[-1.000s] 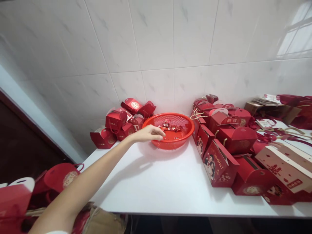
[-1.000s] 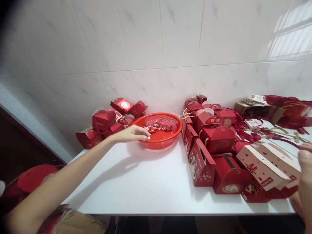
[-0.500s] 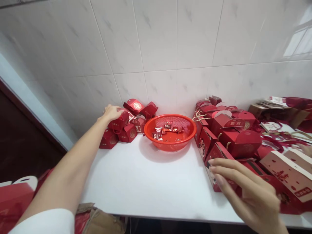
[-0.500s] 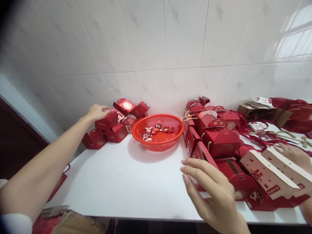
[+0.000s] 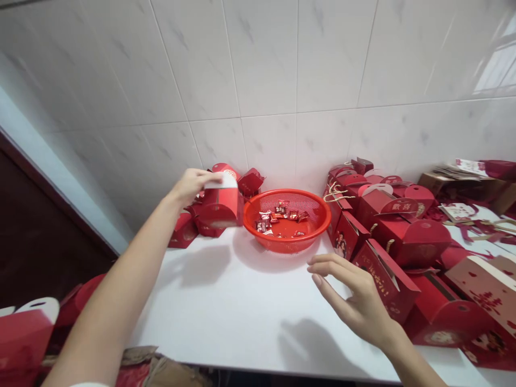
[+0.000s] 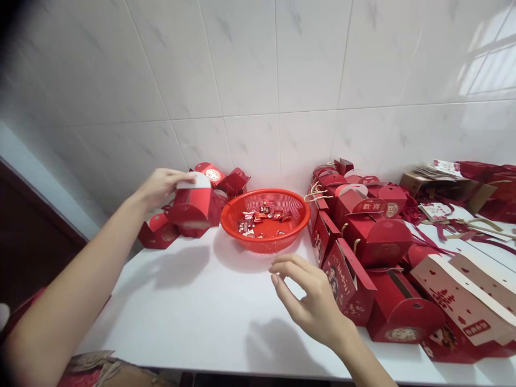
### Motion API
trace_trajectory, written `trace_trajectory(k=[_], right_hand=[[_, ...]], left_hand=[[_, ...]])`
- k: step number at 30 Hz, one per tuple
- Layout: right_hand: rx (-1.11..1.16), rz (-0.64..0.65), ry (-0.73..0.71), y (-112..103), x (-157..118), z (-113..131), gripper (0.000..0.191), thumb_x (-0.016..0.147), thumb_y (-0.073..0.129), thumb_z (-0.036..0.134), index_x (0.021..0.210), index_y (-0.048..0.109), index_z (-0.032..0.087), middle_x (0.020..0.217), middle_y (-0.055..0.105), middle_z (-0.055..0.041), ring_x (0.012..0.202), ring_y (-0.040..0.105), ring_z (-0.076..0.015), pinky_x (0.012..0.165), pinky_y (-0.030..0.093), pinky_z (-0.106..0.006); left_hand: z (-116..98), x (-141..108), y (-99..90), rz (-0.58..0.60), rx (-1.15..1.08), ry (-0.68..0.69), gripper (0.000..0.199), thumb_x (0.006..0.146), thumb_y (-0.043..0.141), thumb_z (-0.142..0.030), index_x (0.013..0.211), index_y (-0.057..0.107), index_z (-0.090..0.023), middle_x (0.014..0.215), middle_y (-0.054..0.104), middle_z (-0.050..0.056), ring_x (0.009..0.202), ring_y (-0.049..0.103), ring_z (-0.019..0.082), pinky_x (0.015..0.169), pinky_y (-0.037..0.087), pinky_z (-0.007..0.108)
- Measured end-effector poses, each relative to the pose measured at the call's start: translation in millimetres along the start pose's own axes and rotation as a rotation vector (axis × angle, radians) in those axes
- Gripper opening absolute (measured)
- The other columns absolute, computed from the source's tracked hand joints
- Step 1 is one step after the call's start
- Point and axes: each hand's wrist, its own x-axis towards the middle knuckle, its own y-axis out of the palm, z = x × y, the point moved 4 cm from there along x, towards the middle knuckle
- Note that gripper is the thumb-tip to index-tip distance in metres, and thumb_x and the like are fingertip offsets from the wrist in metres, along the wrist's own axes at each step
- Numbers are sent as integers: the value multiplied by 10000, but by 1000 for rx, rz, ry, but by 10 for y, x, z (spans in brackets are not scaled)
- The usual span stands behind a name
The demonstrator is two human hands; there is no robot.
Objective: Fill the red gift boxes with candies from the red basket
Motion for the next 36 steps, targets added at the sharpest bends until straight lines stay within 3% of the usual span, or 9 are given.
trace_trajectory(k=[2,4,8,14,19,24,30,33,36], right_hand=[[34,-31,31,55,74,-51,134,970,556,181,1038,669,207,1001,706,-79,878,687,-186,764,568,-291],[58,-79,70,101,132,-111,154,974,562,218,1082,670,215,1067,700,-90,929,684,-202,787,569,-313],[74,-138,140,198,179,-250,151,972,578,253,1081,680,234,1143,677,-85,1064,657,-219,894,547,-345],[50,-109,189,374,116,-497,205,930,592,246,1123,663,241,1201,658,-101,1221,589,-263,1021,491,-434],[19,-20,236,514,42,-611,283,887,622,292,1164,637,234,1377,556,-135,1334,513,-298,1076,458,-469],[-5,98,277,611,-25,-657,480,896,642,425,1337,579,247,1559,367,-155,1465,346,-331,1157,356,-534],[-109,242,219,691,-97,-691,762,884,633,569,1546,353,317,1680,61,-112,1521,180,-376,1168,282,-607],[-139,279,204,706,-102,-669,829,857,652,602,1559,312,320,1681,41,-121,1518,176,-389,1158,284,-620],[-116,294,228,688,-83,-624,783,819,691,614,1477,418,289,1671,94,-152,1515,188,-388,1151,292,-619]], left_hand=[[-134,-64,212,142,-167,-5,425,838,661,-555,917,756,-149,848,757,80,737,672,232,605,506,301],[-347,-166,494,291,-220,111,355,760,735,-510,765,771,-156,771,743,50,673,641,200,569,465,278],[-660,-446,1107,580,-287,337,331,798,710,-457,706,778,-147,714,732,45,713,656,206,649,488,288],[-561,-590,1571,436,-328,376,229,748,763,-331,916,770,-176,961,760,54,932,683,232,874,502,326],[-449,-611,1682,314,-242,318,262,688,796,-296,892,664,-198,1010,705,34,989,644,239,907,477,332],[-493,-666,1699,288,-139,359,203,701,689,-204,886,606,-203,972,651,34,933,619,235,873,467,338],[-451,-616,1585,509,-236,249,381,668,536,-162,1021,678,-168,919,685,27,822,615,210,734,468,300],[-387,-575,1516,674,-319,159,550,645,502,-160,1165,681,-161,968,703,36,814,619,207,695,468,293],[-335,-550,1469,821,-401,140,626,601,504,-150,1199,684,-190,1024,711,38,868,635,215,691,478,281]])
